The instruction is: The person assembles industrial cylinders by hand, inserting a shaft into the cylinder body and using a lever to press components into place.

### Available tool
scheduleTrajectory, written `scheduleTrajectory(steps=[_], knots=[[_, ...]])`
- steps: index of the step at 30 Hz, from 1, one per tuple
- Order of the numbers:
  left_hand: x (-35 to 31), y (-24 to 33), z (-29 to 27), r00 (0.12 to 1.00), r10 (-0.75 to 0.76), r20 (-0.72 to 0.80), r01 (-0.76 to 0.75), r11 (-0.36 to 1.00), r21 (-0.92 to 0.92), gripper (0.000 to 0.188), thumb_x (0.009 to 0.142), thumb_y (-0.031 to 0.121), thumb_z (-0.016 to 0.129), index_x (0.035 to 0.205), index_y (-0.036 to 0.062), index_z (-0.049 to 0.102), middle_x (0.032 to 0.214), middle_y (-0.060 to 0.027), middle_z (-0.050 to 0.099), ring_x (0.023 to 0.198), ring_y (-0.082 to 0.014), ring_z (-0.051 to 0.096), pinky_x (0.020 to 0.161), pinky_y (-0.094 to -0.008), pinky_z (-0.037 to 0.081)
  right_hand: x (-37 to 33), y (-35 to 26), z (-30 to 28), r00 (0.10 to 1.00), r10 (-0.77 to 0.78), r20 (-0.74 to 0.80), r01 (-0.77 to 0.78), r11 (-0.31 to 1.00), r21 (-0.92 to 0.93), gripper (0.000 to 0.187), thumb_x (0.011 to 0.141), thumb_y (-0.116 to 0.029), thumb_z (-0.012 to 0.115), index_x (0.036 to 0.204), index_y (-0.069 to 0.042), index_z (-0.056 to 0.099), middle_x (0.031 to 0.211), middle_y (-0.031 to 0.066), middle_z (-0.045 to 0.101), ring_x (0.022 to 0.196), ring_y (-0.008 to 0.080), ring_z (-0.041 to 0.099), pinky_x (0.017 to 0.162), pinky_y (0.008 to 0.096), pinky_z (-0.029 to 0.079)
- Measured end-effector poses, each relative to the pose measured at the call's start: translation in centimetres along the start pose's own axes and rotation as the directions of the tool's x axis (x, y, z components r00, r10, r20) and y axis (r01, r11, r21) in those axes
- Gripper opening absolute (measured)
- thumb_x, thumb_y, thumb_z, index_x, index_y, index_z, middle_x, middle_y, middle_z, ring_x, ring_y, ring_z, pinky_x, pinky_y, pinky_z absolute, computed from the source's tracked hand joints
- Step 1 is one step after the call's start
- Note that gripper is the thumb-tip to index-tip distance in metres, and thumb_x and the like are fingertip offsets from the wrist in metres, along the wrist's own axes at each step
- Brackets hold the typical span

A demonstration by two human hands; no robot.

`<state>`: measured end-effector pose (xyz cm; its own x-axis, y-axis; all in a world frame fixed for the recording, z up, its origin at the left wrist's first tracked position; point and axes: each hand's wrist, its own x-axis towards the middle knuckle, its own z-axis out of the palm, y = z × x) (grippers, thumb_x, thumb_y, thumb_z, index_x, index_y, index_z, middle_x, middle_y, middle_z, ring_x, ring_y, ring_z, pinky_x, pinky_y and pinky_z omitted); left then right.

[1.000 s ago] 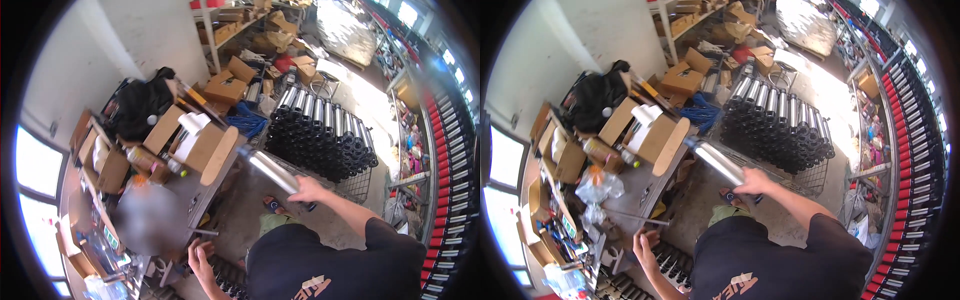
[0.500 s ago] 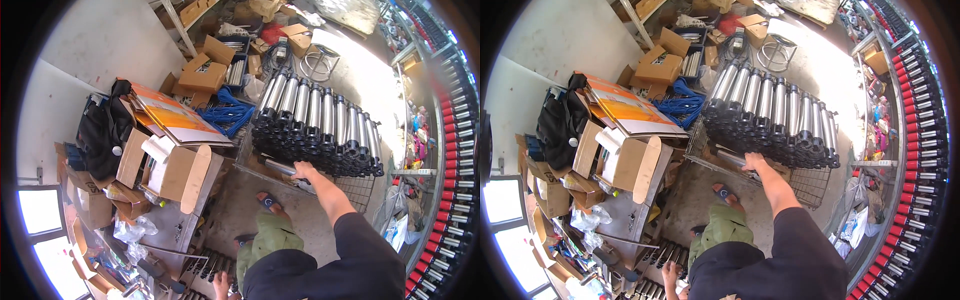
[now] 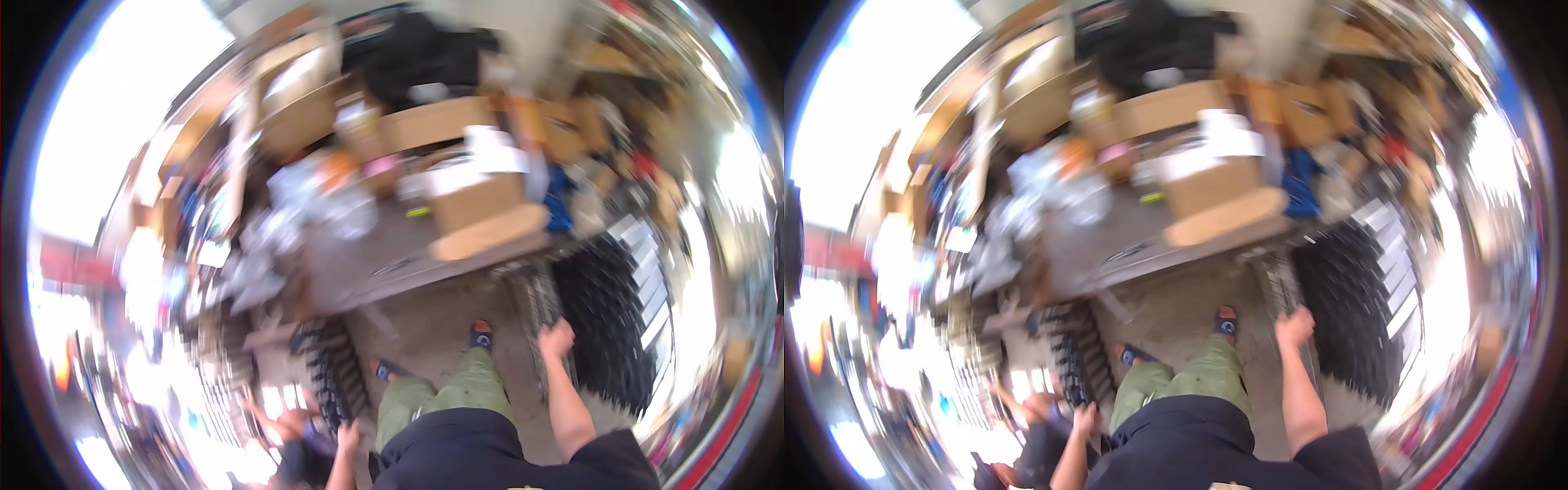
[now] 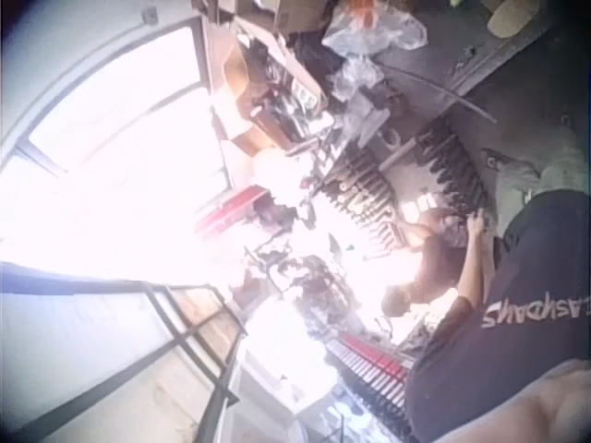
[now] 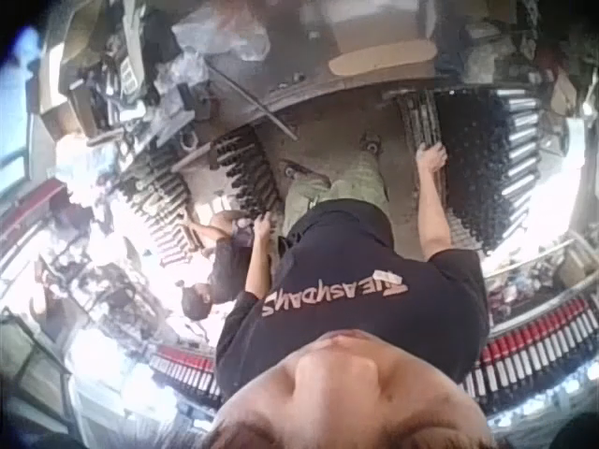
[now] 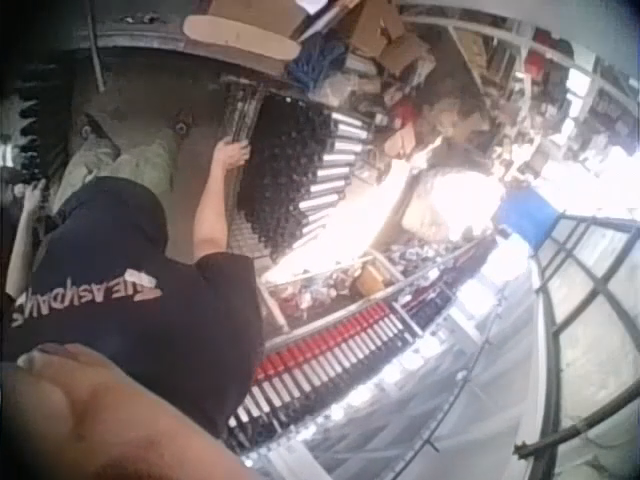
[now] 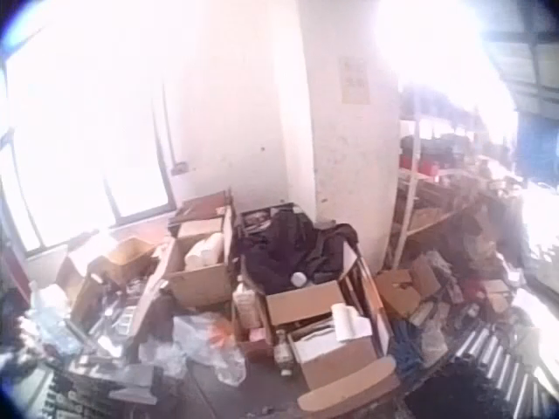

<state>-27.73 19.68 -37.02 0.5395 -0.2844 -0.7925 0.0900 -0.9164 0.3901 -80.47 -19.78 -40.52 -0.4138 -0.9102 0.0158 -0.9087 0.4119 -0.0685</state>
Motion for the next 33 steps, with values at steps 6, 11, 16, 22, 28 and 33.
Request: scheduleTrajectory(steps=[6, 11, 16, 22, 28, 33], knots=[[8.3, -6.7, -1.9, 0.96, -0.27, -0.072, 0.272, 0.962, 0.019, 0.069, 0.085, 0.046, 0.065, 0.135, 0.0006, 0.057, 0.131, -0.0269, 0.059, 0.125, -0.0391, 0.056, 0.106, -0.0436, 0.044, -5.9, -9.6, 2.1, 0.867, -0.453, 0.209, 0.342, 0.845, 0.412, 0.052, 0.087, -0.028, 0.073, 0.123, 0.006, 0.058, 0.117, 0.0235, 0.064, 0.108, 0.0349, 0.063, 0.096, 0.0405, 0.048], [16.6, -15.8, -4.1, 0.824, -0.555, -0.115, 0.532, 0.828, -0.178, 0.05, 0.087, 0.04, 0.065, 0.121, 0.0028, 0.065, 0.129, -0.0261, 0.061, 0.123, -0.0421, 0.057, 0.103, -0.0495, 0.047, -10.5, -27.7, 0.0, 0.641, -0.59, 0.491, 0.354, 0.795, 0.493, 0.051, 0.098, -0.031, 0.065, 0.132, 0.003, 0.05, 0.127, 0.0141, 0.06, 0.114, 0.0221, 0.057, 0.102, 0.0334, 0.043], [25.3, -30.5, -1.5, 0.795, -0.55, -0.255, 0.586, 0.805, 0.093, 0.056, 0.082, 0.024, 0.07, 0.128, -0.001, 0.053, 0.131, -0.0204, 0.053, 0.126, -0.0331, 0.053, 0.098, -0.0424, 0.051, -16.2, -41.4, -1.3, 0.429, -0.473, 0.77, 0.246, 0.881, 0.404, 0.042, 0.101, -0.026, 0.057, 0.135, -0.002, 0.048, 0.119, 0.0103, 0.065, 0.108, 0.0198, 0.06, 0.099, 0.0338, 0.044], [28.5, -31.8, 3.5, 0.648, -0.712, -0.27, 0.72, 0.689, -0.085, 0.046, 0.078, 0.029, 0.075, 0.116, 0.0043, 0.066, 0.111, -0.0165, 0.069, 0.102, -0.0328, 0.069, 0.087, -0.0416, 0.057, -17.8, -42.4, 2.4, 0.622, -0.44, 0.648, 0.192, 0.888, 0.418, 0.013, 0.1, -0.022, 0.057, 0.106, -0.013, 0.051, 0.068, -0.0052, 0.042, 0.053, 0.0063, 0.039, 0.047, 0.0245, 0.034], [12.5, -14.0, -5.6, 0.568, -0.817, -0.1, 0.706, 0.546, -0.451, 0.053, 0.069, 0.043, 0.078, 0.103, 0.0023, 0.074, 0.112, -0.0195, 0.071, 0.106, -0.0309, 0.069, 0.089, -0.0409, 0.056, -16.0, -38.8, 1.1, 0.556, -0.317, 0.768, 0.004, 0.926, 0.379, 0.021, 0.095, -0.035, 0.063, 0.096, -0.015, 0.055, 0.061, -0.0063, 0.037, 0.046, 0.0073, 0.034, 0.041, 0.0268, 0.029], [-15.9, -10.5, -9.2, 0.961, -0.273, 0.05, 0.195, 0.536, -0.821, 0.039, 0.072, 0.028, 0.083, 0.094, -0.0024, 0.071, 0.079, -0.0059, 0.068, 0.073, -0.015, 0.062, 0.066, -0.0346, 0.051, -14.1, -33.4, -3.4, 0.378, -0.455, 0.806, 0.04, 0.878, 0.477, 0.031, 0.097, -0.038, 0.061, 0.087, -0.008, 0.063, 0.059, -0.0035, 0.046, 0.044, 0.0097, 0.04, 0.041, 0.0268, 0.033]])
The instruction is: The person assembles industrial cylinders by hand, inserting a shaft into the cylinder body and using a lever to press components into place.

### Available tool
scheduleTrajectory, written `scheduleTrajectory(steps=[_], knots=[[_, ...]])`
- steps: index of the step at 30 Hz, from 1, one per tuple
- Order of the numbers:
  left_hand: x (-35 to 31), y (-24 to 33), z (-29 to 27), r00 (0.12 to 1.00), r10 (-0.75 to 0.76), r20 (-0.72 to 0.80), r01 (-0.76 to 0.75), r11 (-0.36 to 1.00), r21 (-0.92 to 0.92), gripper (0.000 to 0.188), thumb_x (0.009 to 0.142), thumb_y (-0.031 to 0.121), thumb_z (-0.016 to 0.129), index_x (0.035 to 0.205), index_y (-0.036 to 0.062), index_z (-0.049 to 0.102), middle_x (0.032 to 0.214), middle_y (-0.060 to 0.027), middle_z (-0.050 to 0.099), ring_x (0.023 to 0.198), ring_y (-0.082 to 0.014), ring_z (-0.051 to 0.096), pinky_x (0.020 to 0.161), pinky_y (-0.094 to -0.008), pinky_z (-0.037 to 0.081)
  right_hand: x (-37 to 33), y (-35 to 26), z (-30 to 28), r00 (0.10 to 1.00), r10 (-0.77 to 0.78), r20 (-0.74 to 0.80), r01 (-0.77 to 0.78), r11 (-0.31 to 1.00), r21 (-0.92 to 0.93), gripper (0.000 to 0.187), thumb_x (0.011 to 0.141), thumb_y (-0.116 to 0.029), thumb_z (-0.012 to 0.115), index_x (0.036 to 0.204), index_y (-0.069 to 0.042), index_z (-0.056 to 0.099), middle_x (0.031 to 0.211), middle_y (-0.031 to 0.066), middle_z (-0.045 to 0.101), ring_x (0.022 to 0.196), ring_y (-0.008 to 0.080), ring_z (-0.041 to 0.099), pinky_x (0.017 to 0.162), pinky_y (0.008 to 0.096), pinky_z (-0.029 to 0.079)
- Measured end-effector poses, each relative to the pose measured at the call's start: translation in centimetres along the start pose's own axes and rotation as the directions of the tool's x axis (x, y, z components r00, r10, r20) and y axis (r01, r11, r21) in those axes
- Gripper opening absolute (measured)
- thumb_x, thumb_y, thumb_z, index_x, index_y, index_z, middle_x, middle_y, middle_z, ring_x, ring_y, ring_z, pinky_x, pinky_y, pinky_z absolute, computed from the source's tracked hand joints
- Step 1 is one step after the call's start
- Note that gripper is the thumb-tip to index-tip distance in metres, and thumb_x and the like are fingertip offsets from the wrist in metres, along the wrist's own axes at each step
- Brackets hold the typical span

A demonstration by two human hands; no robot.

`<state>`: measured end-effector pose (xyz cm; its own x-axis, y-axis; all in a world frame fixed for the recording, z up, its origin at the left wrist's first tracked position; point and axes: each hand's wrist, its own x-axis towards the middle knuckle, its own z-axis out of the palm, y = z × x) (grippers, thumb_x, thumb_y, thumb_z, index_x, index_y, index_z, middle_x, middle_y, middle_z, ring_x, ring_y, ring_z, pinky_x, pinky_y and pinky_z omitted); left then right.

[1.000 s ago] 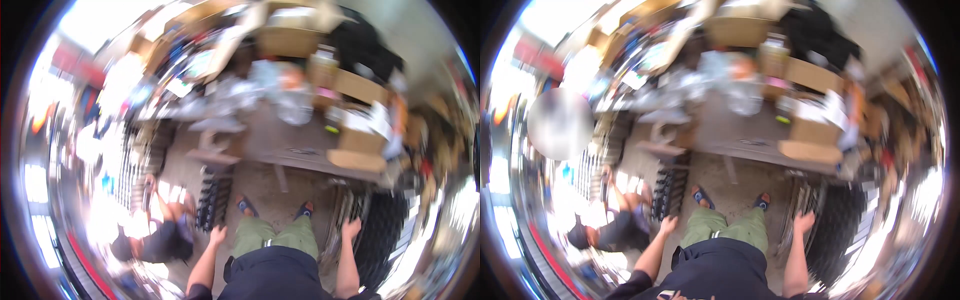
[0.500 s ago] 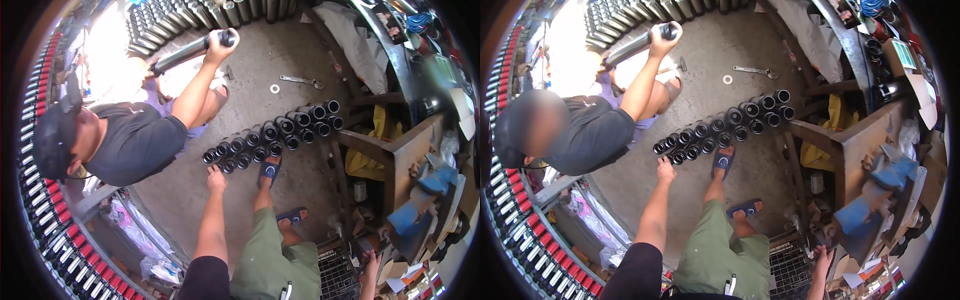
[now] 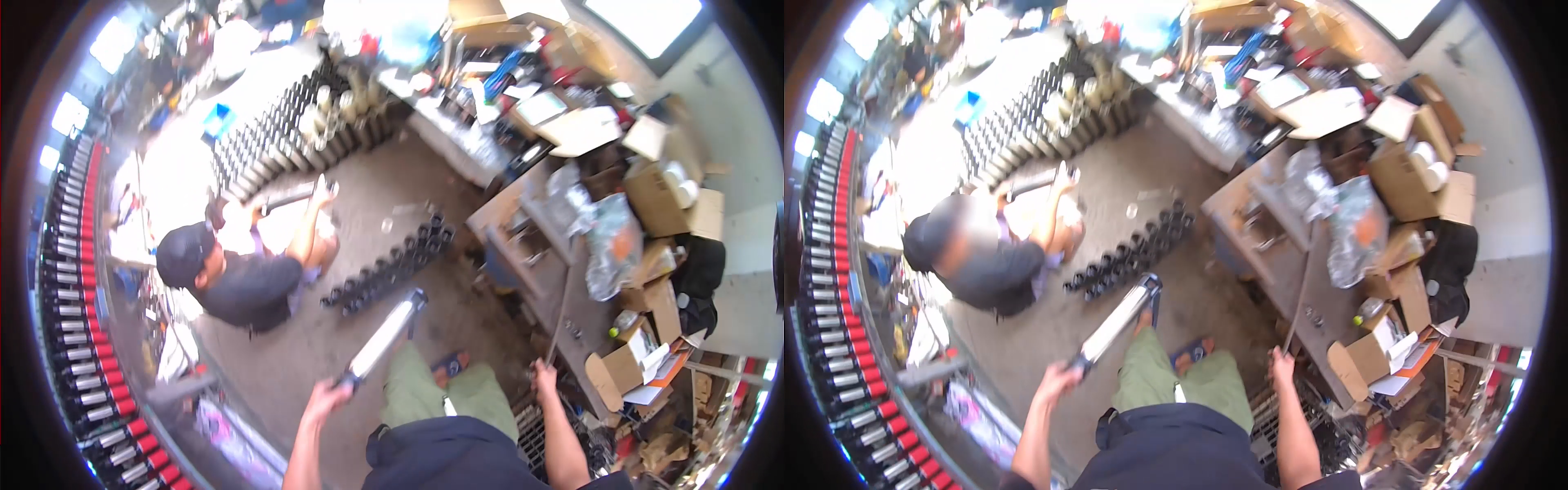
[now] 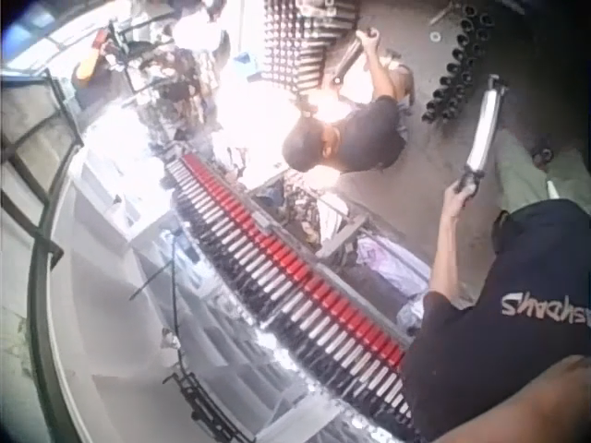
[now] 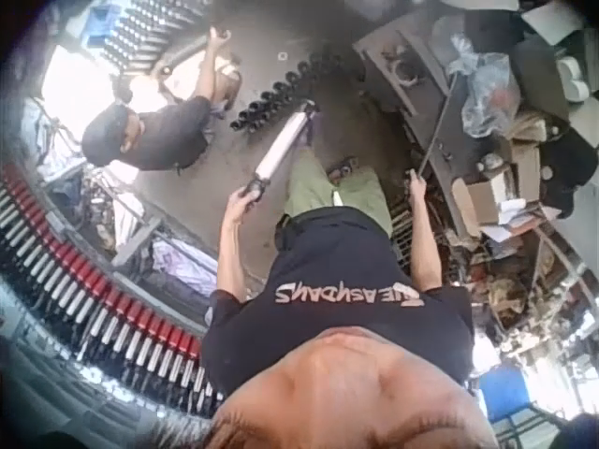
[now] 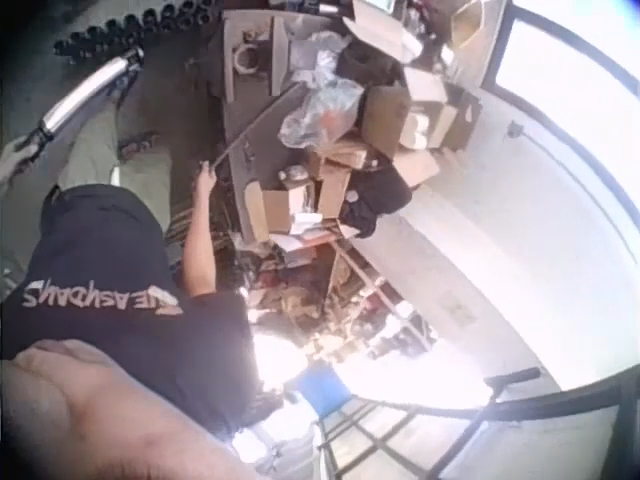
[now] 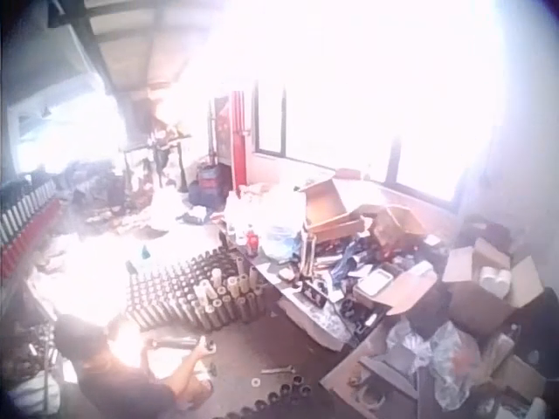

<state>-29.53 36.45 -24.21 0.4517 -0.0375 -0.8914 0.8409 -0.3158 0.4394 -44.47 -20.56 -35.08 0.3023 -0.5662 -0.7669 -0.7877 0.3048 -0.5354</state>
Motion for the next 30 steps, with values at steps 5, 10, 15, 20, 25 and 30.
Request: scheduleTrajectory(steps=[5, 10, 15, 20, 25, 30], knots=[[-10.5, 18.2, 10.0, 0.712, 0.655, 0.252, -0.581, 0.752, -0.312, 0.077, 0.066, -0.006, 0.082, 0.134, -0.0026, 0.048, 0.106, -0.0097, 0.066, 0.102, -0.0196, 0.064, 0.09, -0.0367, 0.052, -1.0, 3.2, -1.3, 0.991, -0.053, -0.124, 0.047, 0.997, -0.054, 0.026, 0.091, -0.031, 0.065, 0.082, -0.006, 0.068, 0.056, 0.0004, 0.048, 0.042, 0.0136, 0.045, 0.037, 0.03, 0.034], [-12.4, 34.4, 21.6, 0.041, 0.943, 0.33, -0.89, 0.185, -0.416, 0.063, 0.06, 0.013, 0.089, 0.112, 0.0037, 0.055, 0.097, -0.0084, 0.063, 0.091, -0.0212, 0.064, 0.081, -0.036, 0.052, -4.3, 2.1, -1.3, 0.88, -0.252, -0.403, 0.176, 0.96, -0.216, 0.047, 0.087, -0.044, 0.068, 0.073, 0.001, 0.067, 0.062, 0.0118, 0.063, 0.06, 0.024, 0.063, 0.061, 0.0408, 0.046], [-8.7, 43.9, 31.5, 0.126, 0.986, 0.112, -0.813, 0.167, -0.558, 0.027, 0.071, 0.006, 0.084, 0.092, 0.0025, 0.068, 0.085, -0.0026, 0.067, 0.078, -0.0133, 0.063, 0.072, -0.0266, 0.05, -10.7, 5.9, -0.8, 0.84, -0.239, -0.487, 0.158, 0.967, -0.201, 0.053, 0.085, -0.052, 0.067, 0.072, 0.0, 0.065, 0.06, 0.0172, 0.059, 0.059, 0.0261, 0.064, 0.061, 0.0428, 0.047], [-2.3, 49.4, 32.9, 0.292, 0.925, 0.244, -0.812, 0.375, -0.447, 0.028, 0.071, 0.011, 0.086, 0.09, 0.0032, 0.068, 0.079, -0.0006, 0.064, 0.068, -0.0118, 0.06, 0.064, -0.0278, 0.047, -16.6, 6.9, 1.3, 0.762, -0.303, -0.572, 0.205, 0.951, -0.231, 0.046, 0.085, -0.047, 0.07, 0.069, -0.004, 0.067, 0.059, 0.0176, 0.059, 0.059, 0.0344, 0.064, 0.058, 0.0444, 0.047], [-1.9, 52.8, 34.6, 0.455, 0.748, 0.483, -0.738, 0.621, -0.265, 0.029, 0.072, 0.014, 0.086, 0.09, 0.0023, 0.067, 0.08, -0.0067, 0.068, 0.069, -0.0182, 0.067, 0.064, -0.0302, 0.052, -21.0, 4.4, 3.7, 0.706, -0.346, -0.618, 0.29, 0.937, -0.194, 0.047, 0.086, -0.04, 0.071, 0.064, 0.0, 0.058, 0.053, 0.0148, 0.048, 0.047, 0.0219, 0.049, 0.05, 0.04, 0.038], [-1.7, 49.7, 38.2, 0.175, 0.98, -0.095, -0.984, 0.174, -0.024, 0.047, 0.068, 0.026, 0.09, 0.099, -0.0014, 0.067, 0.092, -0.0083, 0.072, 0.082, -0.0186, 0.065, 0.079, -0.0362, 0.051, -21.7, 1.2, 5.7, 0.678, -0.391, -0.622, 0.385, 0.91, -0.152, 0.041, 0.085, -0.033, 0.074, 0.065, 0.0, 0.058, 0.051, 0.0126, 0.046, 0.047, 0.0197, 0.047, 0.049, 0.037, 0.038]])
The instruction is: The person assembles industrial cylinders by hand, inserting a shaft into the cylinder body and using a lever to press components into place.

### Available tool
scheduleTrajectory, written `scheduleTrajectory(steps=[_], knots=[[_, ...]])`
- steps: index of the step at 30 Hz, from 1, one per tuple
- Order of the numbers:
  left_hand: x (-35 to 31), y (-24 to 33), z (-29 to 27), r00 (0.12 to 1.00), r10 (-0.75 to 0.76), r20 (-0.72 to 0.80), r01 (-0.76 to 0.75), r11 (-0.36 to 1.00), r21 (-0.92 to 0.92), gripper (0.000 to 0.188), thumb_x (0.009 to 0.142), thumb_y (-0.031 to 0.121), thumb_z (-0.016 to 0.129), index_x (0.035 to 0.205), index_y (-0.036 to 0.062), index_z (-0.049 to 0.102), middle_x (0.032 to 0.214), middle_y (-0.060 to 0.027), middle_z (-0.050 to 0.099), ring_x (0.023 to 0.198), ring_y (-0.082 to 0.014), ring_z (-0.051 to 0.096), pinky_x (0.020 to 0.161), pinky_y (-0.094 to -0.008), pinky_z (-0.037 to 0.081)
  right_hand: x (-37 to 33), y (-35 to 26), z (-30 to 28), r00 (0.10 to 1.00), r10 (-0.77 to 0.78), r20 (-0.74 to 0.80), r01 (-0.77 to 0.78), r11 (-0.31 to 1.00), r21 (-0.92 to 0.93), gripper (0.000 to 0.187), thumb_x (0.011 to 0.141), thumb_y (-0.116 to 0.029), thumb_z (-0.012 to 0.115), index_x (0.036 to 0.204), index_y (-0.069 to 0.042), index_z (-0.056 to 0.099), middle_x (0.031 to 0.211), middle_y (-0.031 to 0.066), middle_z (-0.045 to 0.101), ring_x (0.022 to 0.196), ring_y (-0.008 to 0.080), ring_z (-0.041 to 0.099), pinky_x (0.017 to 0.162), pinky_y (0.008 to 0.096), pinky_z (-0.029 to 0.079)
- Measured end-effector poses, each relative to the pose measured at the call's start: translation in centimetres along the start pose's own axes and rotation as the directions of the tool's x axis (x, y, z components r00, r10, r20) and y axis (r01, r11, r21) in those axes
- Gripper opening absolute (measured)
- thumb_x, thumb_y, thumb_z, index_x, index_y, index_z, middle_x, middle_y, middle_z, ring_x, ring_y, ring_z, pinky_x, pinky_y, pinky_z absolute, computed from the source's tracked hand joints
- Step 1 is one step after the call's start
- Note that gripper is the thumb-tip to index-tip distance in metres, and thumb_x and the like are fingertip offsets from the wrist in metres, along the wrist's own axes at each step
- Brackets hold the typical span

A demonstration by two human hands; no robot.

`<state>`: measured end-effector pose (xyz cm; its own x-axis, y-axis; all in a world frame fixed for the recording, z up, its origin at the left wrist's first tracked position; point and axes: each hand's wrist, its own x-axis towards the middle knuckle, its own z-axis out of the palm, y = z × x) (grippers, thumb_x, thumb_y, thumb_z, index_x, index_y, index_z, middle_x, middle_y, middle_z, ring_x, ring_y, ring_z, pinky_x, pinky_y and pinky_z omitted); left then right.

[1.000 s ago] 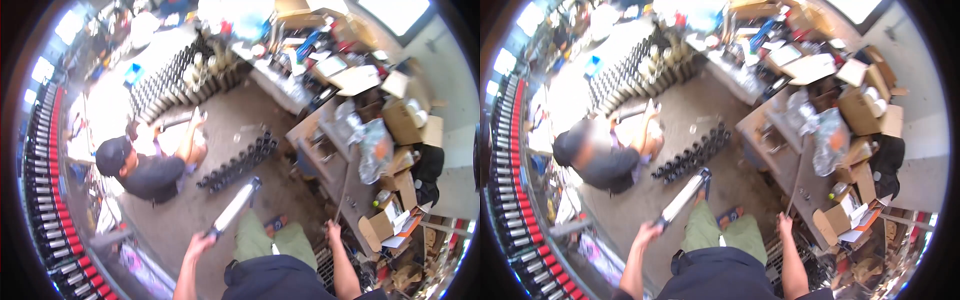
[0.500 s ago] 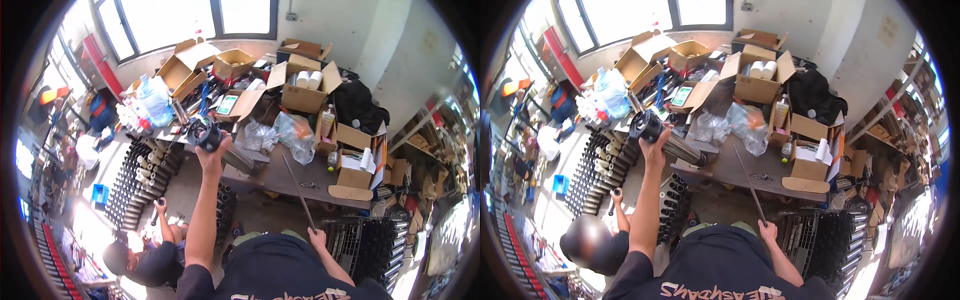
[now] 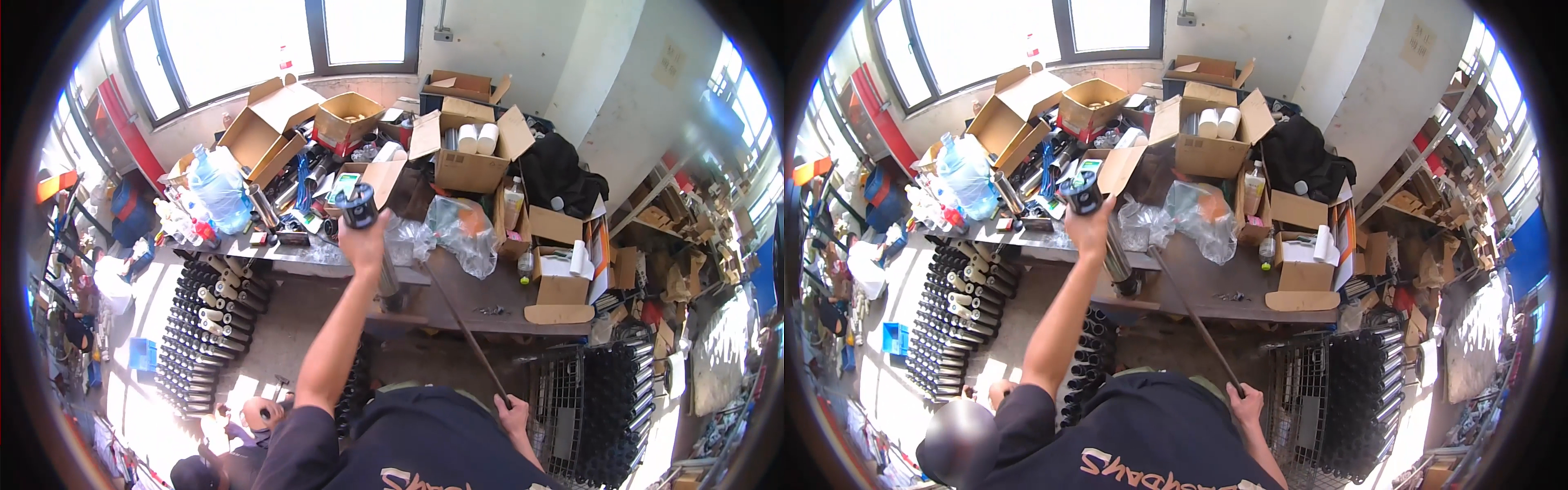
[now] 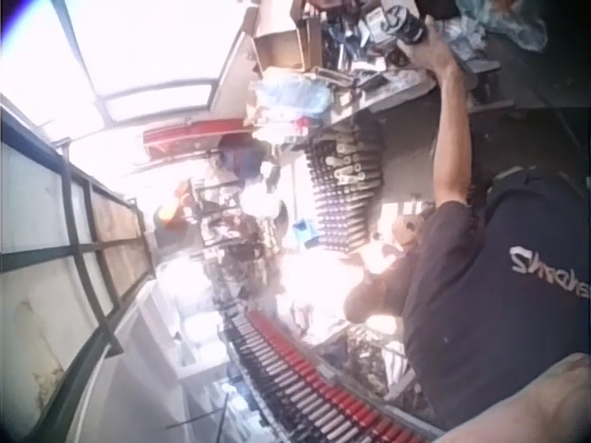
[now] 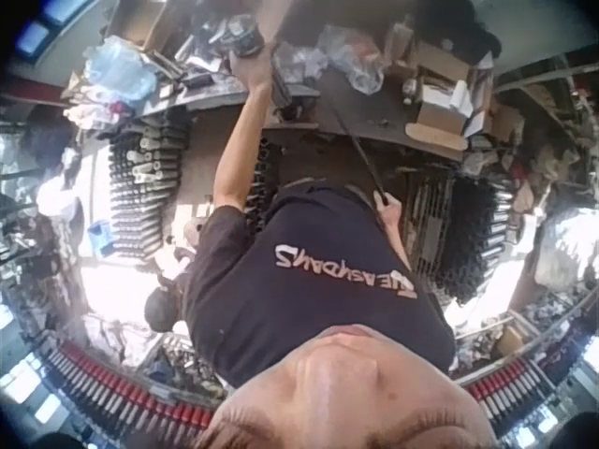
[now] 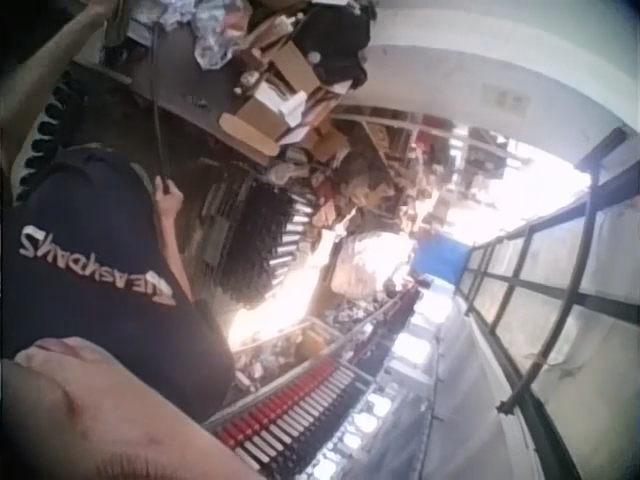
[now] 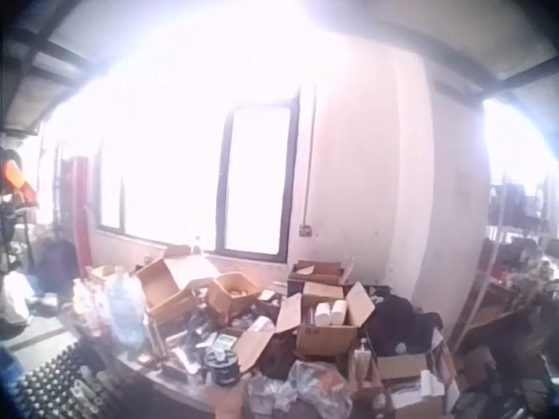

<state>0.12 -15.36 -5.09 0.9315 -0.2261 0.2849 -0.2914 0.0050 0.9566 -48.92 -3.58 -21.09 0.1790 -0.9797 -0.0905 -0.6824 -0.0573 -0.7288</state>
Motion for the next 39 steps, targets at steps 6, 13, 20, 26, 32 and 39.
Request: scheduleTrajectory(steps=[6, 13, 20, 26, 32, 39], knots=[[-7.7, -0.3, -2.0, 0.999, 0.052, -0.009, -0.052, 0.942, -0.33, 0.051, 0.069, 0.011, 0.086, 0.111, -0.0034, 0.061, 0.099, -0.0091, 0.071, 0.092, -0.0149, 0.067, 0.083, -0.0313, 0.053, 1.2, -5.6, -1.3, 0.995, -0.063, 0.071, 0.054, 0.991, 0.124, 0.032, 0.088, -0.019, 0.071, 0.068, 0.001, 0.057, 0.052, 0.0027, 0.04, 0.054, 0.0055, 0.038, 0.048, 0.0306, 0.032], [-3.3, -0.4, -4.7, 0.814, 0.115, 0.569, 0.034, 0.969, -0.244, 0.033, 0.061, 0.007, 0.08, 0.092, 0.0019, 0.068, 0.083, -0.0027, 0.071, 0.078, -0.0109, 0.065, 0.074, -0.0296, 0.053, 7.3, -7.3, -7.8, 0.947, -0.32, 0.022, 0.319, 0.933, -0.167, 0.024, 0.081, -0.024, 0.074, 0.07, -0.004, 0.067, 0.053, 0.0135, 0.053, 0.046, 0.0247, 0.056, 0.048, 0.035, 0.043], [-2.7, 0.3, -4.5, 0.756, 0.078, 0.65, 0.096, 0.969, -0.228, 0.039, 0.059, 0.008, 0.082, 0.096, 0.0036, 0.07, 0.089, -0.0012, 0.071, 0.084, -0.0096, 0.064, 0.08, -0.0285, 0.053, 21.3, -19.4, -14.5, 0.737, -0.671, -0.079, 0.584, 0.691, -0.426, 0.033, 0.079, -0.032, 0.08, 0.095, -0.007, 0.065, 0.061, 0.0125, 0.061, 0.054, 0.0316, 0.061, 0.053, 0.0406, 0.047], [-0.4, -3.8, -7.3, 0.765, 0.112, 0.635, 0.114, 0.945, -0.305, 0.051, 0.062, 0.01, 0.079, 0.11, 0.003, 0.064, 0.1, -0.0029, 0.067, 0.089, -0.0133, 0.059, 0.084, -0.0317, 0.05, 3.9, -27.1, -6.2, 0.447, -0.6, 0.664, 0.642, 0.732, 0.229, 0.093, 0.073, -0.029, 0.084, 0.145, -0.005, 0.032, 0.117, 0.0293, 0.049, 0.091, 0.0414, 0.062, 0.082, 0.0479, 0.052], [-7.8, -2.1, -5.3, 0.958, 0.169, -0.23, -0.142, 0.981, 0.129, 0.059, 0.068, 0.017, 0.081, 0.115, 0.0015, 0.048, 0.103, -0.021, 0.053, 0.1, -0.0416, 0.05, 0.088, -0.05, 0.042, 7.0, -36.3, -8.6, -0.479, -0.649, 0.592, 0.85, -0.51, 0.129, 0.017, 0.073, -0.027, 0.071, 0.076, -0.015, 0.059, 0.065, -0.0002, 0.04, 0.057, 0.0137, 0.047, 0.049, 0.0262, 0.033], [-12.2, -0.7, 5.1, 0.858, -0.3, 0.417, 0.504, 0.646, -0.572, 0.102, 0.065, 0.039, 0.089, 0.142, -0.0056, 0.038, 0.134, -0.0251, 0.049, 0.127, -0.034, 0.048, 0.105, -0.0398, 0.04, -4.0, -44.2, 14.7, -0.789, -0.38, 0.482, 0.611, -0.562, 0.558, 0.017, 0.078, -0.025, 0.061, 0.083, -0.009, 0.062, 0.069, -0.0012, 0.058, 0.066, 0.0156, 0.058, 0.065, 0.0348, 0.047]])
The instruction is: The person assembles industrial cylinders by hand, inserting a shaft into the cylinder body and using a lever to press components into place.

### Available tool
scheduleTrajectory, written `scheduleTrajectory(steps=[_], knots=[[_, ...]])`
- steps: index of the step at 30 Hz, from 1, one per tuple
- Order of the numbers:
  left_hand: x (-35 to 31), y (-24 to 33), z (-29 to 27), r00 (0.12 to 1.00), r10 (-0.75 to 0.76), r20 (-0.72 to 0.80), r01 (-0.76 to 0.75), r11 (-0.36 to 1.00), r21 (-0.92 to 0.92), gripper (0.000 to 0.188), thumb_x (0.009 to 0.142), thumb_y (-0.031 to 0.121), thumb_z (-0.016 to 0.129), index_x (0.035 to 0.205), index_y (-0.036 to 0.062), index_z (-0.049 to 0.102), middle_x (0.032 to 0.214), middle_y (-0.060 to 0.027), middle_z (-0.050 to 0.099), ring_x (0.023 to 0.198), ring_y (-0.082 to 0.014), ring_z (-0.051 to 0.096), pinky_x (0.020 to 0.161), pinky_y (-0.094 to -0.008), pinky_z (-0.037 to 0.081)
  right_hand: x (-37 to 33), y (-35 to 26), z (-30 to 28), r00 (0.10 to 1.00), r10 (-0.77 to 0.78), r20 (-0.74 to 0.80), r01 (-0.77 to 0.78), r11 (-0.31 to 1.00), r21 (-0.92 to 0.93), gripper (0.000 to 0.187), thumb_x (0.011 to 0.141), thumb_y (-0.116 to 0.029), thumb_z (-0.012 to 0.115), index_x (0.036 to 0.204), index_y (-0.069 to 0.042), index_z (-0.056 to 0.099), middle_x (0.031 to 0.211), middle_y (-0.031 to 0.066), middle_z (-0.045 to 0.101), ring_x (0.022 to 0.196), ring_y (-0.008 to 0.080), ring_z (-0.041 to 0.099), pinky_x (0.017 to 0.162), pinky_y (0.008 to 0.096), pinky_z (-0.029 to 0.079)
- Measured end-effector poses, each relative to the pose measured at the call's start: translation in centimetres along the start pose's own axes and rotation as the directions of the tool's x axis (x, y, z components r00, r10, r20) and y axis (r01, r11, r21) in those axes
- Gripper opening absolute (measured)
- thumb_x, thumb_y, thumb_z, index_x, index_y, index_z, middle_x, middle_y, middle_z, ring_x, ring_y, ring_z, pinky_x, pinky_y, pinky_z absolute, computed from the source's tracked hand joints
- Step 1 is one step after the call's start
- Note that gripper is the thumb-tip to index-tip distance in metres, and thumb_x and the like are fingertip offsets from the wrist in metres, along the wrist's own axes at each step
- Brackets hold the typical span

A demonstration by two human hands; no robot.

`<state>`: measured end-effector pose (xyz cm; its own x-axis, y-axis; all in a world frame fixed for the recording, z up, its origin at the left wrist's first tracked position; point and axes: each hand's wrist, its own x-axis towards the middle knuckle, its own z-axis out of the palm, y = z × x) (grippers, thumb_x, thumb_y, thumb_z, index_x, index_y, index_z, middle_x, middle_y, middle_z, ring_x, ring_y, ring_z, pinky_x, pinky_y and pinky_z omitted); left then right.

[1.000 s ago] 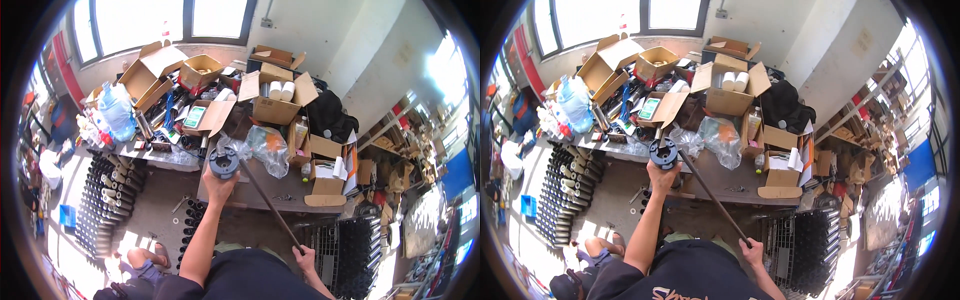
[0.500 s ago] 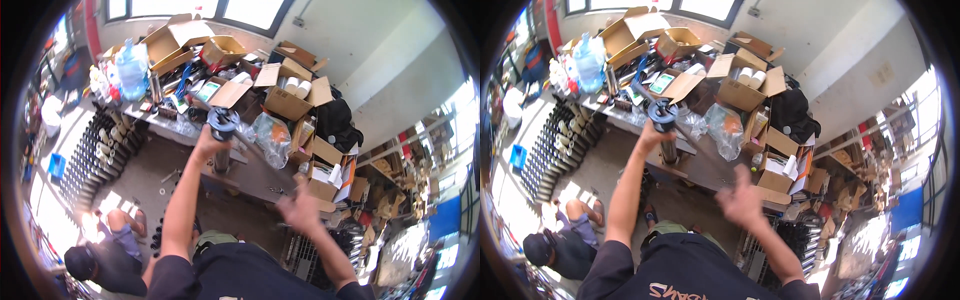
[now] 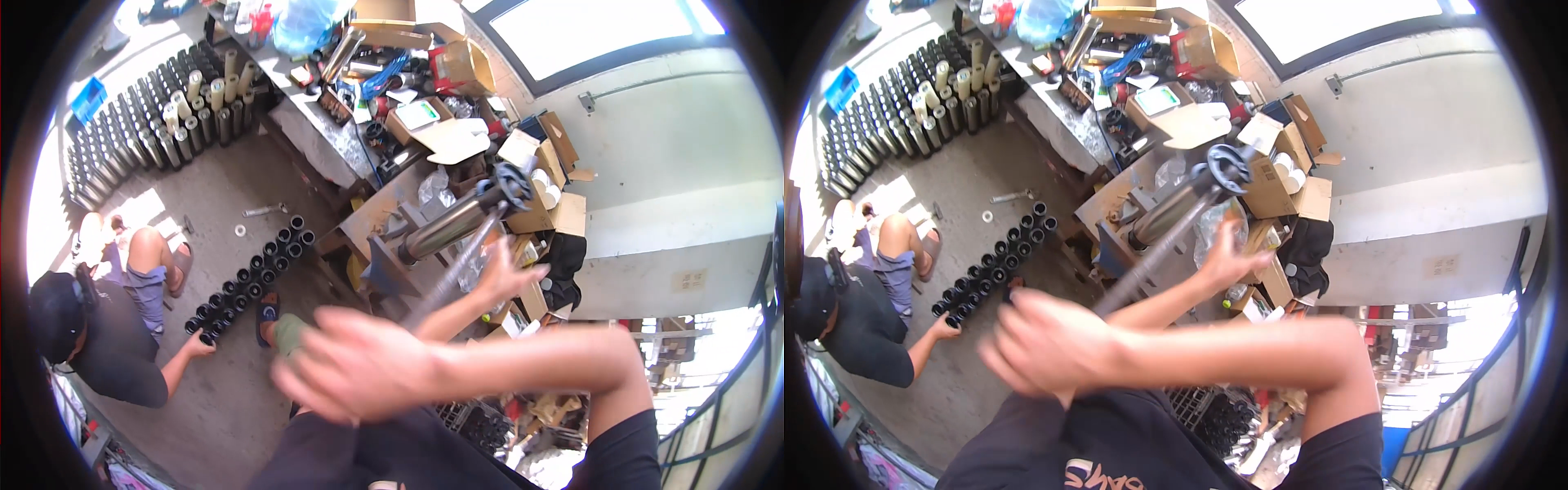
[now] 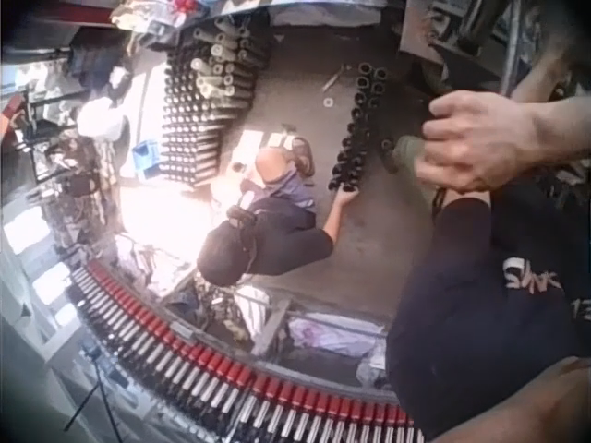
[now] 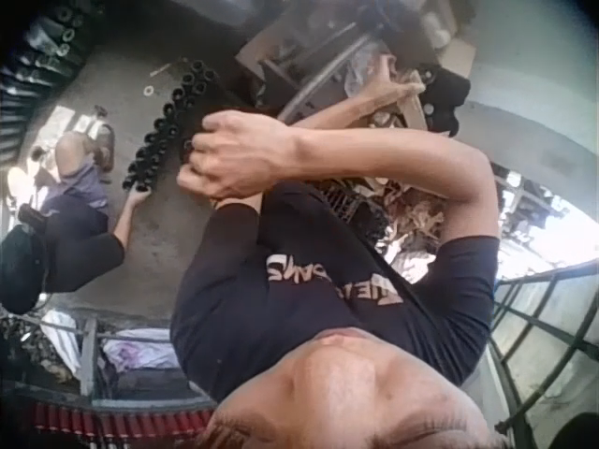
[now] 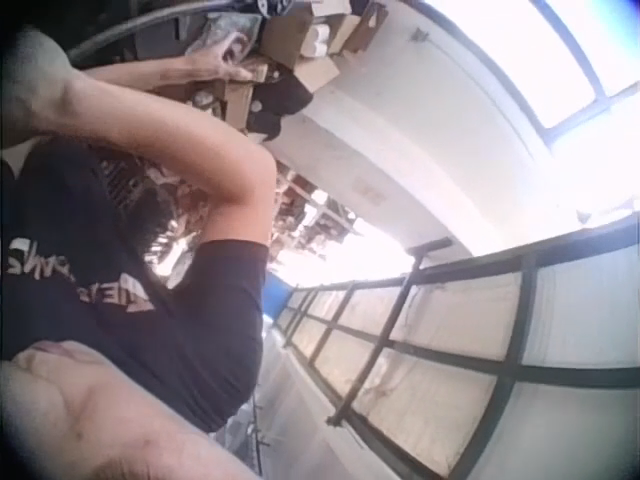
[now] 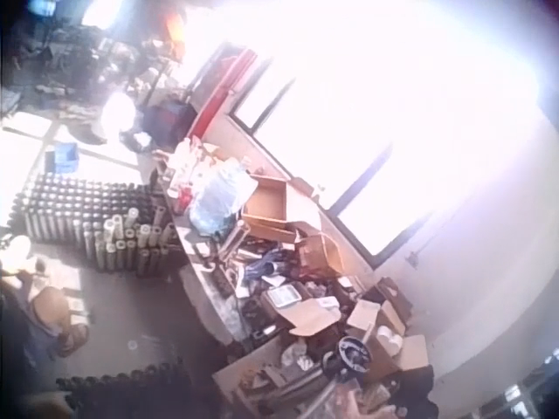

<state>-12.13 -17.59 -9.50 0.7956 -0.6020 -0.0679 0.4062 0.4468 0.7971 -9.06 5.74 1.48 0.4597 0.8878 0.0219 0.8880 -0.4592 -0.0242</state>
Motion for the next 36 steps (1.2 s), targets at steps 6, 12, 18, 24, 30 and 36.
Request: scheduleTrajectory(steps=[6, 12, 18, 24, 30, 36], knots=[[4.0, 1.8, 5.6, 0.864, -0.206, 0.459, 0.495, 0.515, -0.7, 0.054, 0.082, 0.036, 0.077, 0.113, -0.0005, 0.052, 0.092, -0.0106, 0.055, 0.084, -0.0209, 0.052, 0.074, -0.0343, 0.043, 12.1, 24.7, 10.2, 0.546, 0.646, 0.535, -0.586, 0.75, -0.307, 0.024, 0.073, -0.018, 0.065, 0.095, -0.017, 0.074, 0.095, 0.0116, 0.073, 0.089, 0.0309, 0.071, 0.073, 0.0455, 0.057], [-1.8, 12.0, -4.5, 0.59, -0.427, 0.685, 0.798, 0.433, -0.418, 0.034, 0.1, 0.038, 0.057, 0.083, 0.0099, 0.054, 0.054, 0.0028, 0.045, 0.044, -0.0105, 0.044, 0.043, -0.0283, 0.037, -8.5, 51.8, 5.6, 0.358, 0.919, 0.167, -0.789, 0.393, -0.473, 0.035, 0.088, -0.031, 0.054, 0.097, -0.005, 0.074, 0.085, 0.0209, 0.071, 0.081, 0.0346, 0.07, 0.077, 0.0423, 0.055], [-1.1, 18.3, -14.4, 0.2, -0.382, 0.902, 0.938, -0.191, -0.289, 0.037, 0.103, 0.039, 0.051, 0.077, 0.0176, 0.036, 0.063, 0.0096, 0.031, 0.046, -0.0029, 0.026, 0.039, -0.0218, 0.016, -37.1, 48.4, 3.0, -0.466, 0.881, 0.081, -0.579, -0.234, -0.781, 0.034, 0.071, -0.028, 0.071, 0.094, -0.004, 0.076, 0.101, 0.0282, 0.069, 0.099, 0.0426, 0.067, 0.085, 0.0438, 0.054], [-1.2, 20.5, -15.1, 0.349, -0.569, 0.744, 0.927, 0.095, -0.362, 0.023, 0.097, 0.022, 0.062, 0.099, 0.0112, 0.042, 0.071, 0.0046, 0.037, 0.051, -0.0045, 0.035, 0.04, -0.0227, 0.025, -34.9, 47.0, 2.2, 0.173, 0.983, 0.057, -0.959, 0.181, -0.219, 0.045, 0.09, -0.044, 0.061, 0.087, -0.001, 0.074, 0.081, 0.0183, 0.071, 0.078, 0.0309, 0.07, 0.072, 0.0409, 0.053], [-2.2, 24.5, -12.9, 0.686, -0.701, 0.193, 0.665, 0.712, 0.226, 0.033, 0.094, 0.009, 0.061, 0.123, -0.001, 0.048, 0.07, -0.0036, 0.052, 0.046, -0.0086, 0.046, 0.035, -0.0277, 0.037, -37.9, 44.8, 3.1, 0.464, 0.885, -0.05, -0.882, 0.466, 0.069, 0.038, 0.1, -0.035, 0.047, 0.082, -0.006, 0.064, 0.069, 0.0117, 0.061, 0.063, 0.0251, 0.061, 0.061, 0.0382, 0.047], [-3.6, 18.9, -4.5, 0.958, 0.286, 0.025, 0.146, -0.558, 0.817, 0.03, 0.082, 0.011, 0.063, 0.104, -0.0058, 0.05, 0.085, -0.0249, 0.07, 0.085, -0.0389, 0.072, 0.074, -0.0477, 0.059, -43.5, 45.3, 6.6, 0.491, 0.775, -0.398, -0.85, 0.328, -0.412, 0.028, 0.096, -0.023, 0.045, 0.09, -0.006, 0.067, 0.097, 0.0226, 0.07, 0.097, 0.0374, 0.068, 0.087, 0.0501, 0.053]])
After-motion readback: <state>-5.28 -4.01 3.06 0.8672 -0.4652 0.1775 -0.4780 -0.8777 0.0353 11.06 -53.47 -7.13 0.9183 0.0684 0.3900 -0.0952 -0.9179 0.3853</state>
